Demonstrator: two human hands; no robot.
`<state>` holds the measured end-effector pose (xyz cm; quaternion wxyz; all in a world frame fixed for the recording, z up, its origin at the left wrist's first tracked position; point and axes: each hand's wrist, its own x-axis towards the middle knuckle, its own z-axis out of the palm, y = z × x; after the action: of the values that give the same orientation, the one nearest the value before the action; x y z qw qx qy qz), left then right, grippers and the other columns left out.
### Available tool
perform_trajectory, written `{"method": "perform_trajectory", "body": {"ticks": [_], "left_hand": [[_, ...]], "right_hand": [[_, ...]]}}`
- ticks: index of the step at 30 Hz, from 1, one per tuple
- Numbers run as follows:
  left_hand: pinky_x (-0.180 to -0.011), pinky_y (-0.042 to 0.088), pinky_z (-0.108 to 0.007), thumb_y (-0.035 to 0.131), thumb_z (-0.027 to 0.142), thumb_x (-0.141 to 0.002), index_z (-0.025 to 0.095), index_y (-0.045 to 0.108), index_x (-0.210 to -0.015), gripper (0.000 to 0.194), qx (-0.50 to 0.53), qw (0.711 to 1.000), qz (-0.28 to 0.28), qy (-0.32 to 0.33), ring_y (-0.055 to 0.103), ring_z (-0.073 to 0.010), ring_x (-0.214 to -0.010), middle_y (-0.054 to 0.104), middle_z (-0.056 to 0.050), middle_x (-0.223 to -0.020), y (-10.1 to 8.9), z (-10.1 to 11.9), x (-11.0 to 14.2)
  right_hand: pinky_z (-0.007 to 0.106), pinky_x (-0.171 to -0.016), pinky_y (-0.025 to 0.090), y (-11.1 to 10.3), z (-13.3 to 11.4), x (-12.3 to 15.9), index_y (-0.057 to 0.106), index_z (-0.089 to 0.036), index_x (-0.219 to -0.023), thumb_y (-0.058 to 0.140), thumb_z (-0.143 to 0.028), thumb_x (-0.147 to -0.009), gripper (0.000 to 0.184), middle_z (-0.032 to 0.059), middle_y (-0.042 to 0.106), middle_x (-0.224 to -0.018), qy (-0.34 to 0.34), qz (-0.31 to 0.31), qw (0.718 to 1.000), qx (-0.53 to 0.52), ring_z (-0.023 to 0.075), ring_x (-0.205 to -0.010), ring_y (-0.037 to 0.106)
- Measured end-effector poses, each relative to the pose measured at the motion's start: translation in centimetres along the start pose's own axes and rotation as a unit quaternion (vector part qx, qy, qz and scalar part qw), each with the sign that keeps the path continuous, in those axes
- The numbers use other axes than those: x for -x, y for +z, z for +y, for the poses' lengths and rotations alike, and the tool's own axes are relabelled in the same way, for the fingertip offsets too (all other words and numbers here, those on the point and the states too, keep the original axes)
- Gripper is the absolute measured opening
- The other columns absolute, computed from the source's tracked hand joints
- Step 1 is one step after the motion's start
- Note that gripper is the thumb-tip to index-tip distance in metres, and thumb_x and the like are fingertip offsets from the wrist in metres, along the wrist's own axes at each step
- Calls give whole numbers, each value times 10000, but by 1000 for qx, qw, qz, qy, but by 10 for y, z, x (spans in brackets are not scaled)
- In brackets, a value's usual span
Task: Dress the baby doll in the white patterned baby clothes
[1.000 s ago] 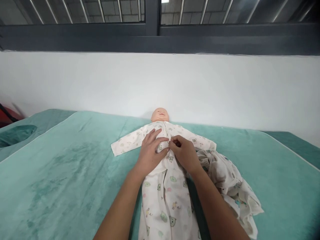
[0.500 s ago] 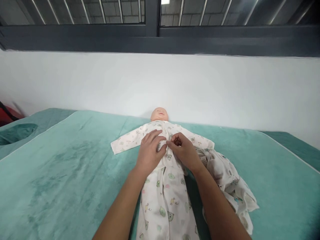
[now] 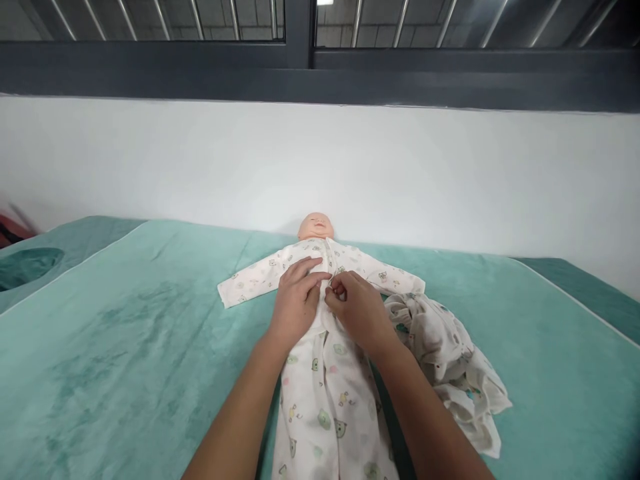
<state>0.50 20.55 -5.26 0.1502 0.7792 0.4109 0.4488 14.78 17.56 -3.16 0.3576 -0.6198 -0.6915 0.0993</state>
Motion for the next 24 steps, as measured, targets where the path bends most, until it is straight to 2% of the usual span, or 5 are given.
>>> {"method": "perform_trajectory", "body": {"ticks": [6,10,16,21,24], "left_hand": [[-1124,341,-439,485,233,-928,267,675,-1042,224,-19,1000,-5,-23,443,-204,-1307,591,-9,-1320,1,3,-2],[-1122,341,-434,502,243,-923,263,666,-1035,200,-22,1000,-6,-20,443,-202,-1304,589,-10,-1321,1,3,-1],[-1125,335,-419,484,241,-933,262,648,-1047,201,-19,1000,-10,-16,435,-190,-1308,570,-12,-1340,0,3,-1],[-1131,321,-427,451,174,-922,260,636,-1057,245,-1,999,-30,-21,411,-191,-1324,555,-14,-1354,-2,4,-2],[-1141,302,-445,456,118,-884,251,617,-1013,245,11,998,-38,-40,393,-195,-1337,540,-17,-1365,-2,5,-2]], "right_hand": [[237,-564,320,-13,18,-8,551,-188,-723,559,-304,-795,136,-44,451,-633,53,-93,965,-240,104,-593,392],[232,-520,261,-14,25,-9,540,-184,-709,598,-336,-768,174,-56,394,-604,72,-108,942,-309,88,-557,325],[239,-548,301,-10,26,-11,603,-187,-767,606,-349,-781,163,-49,438,-628,75,-83,947,-301,103,-591,372],[259,-659,376,-3,22,-11,636,-197,-758,593,-293,-783,109,-22,532,-725,36,-19,970,-241,127,-685,453],[265,-656,376,2,18,-10,632,-197,-756,582,-285,-781,104,-22,534,-716,50,17,976,-212,130,-676,456]]}}
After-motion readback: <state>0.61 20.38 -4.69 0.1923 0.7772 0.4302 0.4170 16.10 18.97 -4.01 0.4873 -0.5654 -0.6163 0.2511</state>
